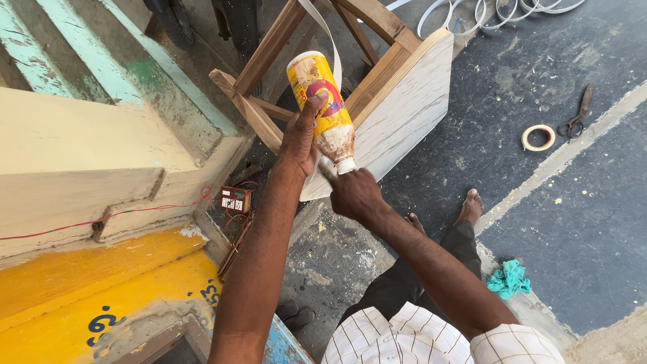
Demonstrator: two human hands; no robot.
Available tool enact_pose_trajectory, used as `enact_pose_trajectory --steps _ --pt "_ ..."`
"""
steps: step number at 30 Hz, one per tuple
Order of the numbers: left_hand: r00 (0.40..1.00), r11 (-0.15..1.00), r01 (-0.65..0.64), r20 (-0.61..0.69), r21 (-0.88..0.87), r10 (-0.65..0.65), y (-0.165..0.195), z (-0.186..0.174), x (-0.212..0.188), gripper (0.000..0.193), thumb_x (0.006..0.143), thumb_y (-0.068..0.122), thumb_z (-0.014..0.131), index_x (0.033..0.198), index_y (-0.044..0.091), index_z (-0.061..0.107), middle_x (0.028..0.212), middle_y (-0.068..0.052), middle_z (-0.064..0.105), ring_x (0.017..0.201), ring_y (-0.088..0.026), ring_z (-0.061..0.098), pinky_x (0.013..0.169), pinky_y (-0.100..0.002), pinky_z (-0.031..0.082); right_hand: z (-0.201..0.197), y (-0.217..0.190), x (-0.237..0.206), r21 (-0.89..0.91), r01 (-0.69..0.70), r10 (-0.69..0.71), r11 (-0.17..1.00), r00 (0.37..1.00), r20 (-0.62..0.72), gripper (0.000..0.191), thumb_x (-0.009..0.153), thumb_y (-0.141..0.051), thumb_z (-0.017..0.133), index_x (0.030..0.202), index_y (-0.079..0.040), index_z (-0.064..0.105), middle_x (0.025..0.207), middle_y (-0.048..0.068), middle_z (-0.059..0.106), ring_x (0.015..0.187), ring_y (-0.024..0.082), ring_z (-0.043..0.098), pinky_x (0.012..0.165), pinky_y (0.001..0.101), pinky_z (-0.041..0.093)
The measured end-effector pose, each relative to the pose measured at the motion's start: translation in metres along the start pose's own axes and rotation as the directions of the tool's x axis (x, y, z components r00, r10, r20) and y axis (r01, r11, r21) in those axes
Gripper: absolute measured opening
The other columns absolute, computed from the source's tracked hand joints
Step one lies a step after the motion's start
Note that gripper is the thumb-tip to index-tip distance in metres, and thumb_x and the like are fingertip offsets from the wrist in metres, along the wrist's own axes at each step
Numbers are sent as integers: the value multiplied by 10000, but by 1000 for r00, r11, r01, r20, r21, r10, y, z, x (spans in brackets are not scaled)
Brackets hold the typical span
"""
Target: The person holds an upside-down wooden chair frame and applies adhesive from a plastic bottle along the edge of the seat, then presses a white edge band strip onto the glued edge. They wipe adhesive off their hands with a green cloth and later handle a roll of tape near the frame.
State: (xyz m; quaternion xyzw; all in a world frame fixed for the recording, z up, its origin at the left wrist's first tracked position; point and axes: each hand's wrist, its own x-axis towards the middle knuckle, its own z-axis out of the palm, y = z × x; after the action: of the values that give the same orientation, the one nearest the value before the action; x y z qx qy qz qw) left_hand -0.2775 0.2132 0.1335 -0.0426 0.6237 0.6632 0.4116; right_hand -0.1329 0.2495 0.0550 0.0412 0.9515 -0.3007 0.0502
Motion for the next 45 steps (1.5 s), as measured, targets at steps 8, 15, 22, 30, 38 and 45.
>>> enact_pose_trajectory --steps 8,15,22,30,38,45 --pt "1000 1000 -6 4 18 6 2 0 -4 942 693 532 830 1360 -31 478 1125 -141 614 1068 -230 678 963 -404 599 16 25 3 -127 -103 116 986 989 95 204 999 -178 553 1136 -85 672 881 92 665 794 183 638 762 386 537" --pt "1000 999 -1 -6 51 1 3 1 -7 986 667 543 831 1375 -27 448 1140 -156 597 1093 -237 681 977 -415 612 11 28 9 37 -199 195 979 976 99 262 973 -171 587 1223 -96 614 799 72 641 682 179 639 703 378 550" --pt "1000 999 -12 14 31 11 3 -1 -6 983 672 546 842 1374 -31 466 1138 -148 601 1081 -240 669 961 -409 601 12 17 4 -48 21 -7 999 964 264 600 931 -60 543 1517 -165 461 675 86 650 584 190 654 685 394 560" --pt "1000 1000 -27 10 4 27 5 0 -6 897 699 510 835 1341 -19 500 1121 -132 624 1060 -227 683 961 -405 598 20 17 -4 -16 -115 116 993 987 108 509 1004 -145 521 1500 -129 409 807 119 674 713 207 641 739 395 530" --pt "999 999 -38 15 18 37 2 0 -6 904 701 525 827 1342 -19 495 1127 -142 615 1051 -222 684 953 -406 603 25 -5 -18 -114 34 -24 993 996 87 650 986 -170 515 1608 -187 327 926 117 677 796 212 617 801 397 470" --pt "1000 996 -25 1 83 25 6 0 -8 937 684 567 813 1337 -24 493 1111 -150 625 1045 -227 694 916 -399 626 -3 -1 -15 -84 94 -94 992 996 8 614 899 -140 583 1505 -157 489 912 100 668 915 224 587 850 412 446"
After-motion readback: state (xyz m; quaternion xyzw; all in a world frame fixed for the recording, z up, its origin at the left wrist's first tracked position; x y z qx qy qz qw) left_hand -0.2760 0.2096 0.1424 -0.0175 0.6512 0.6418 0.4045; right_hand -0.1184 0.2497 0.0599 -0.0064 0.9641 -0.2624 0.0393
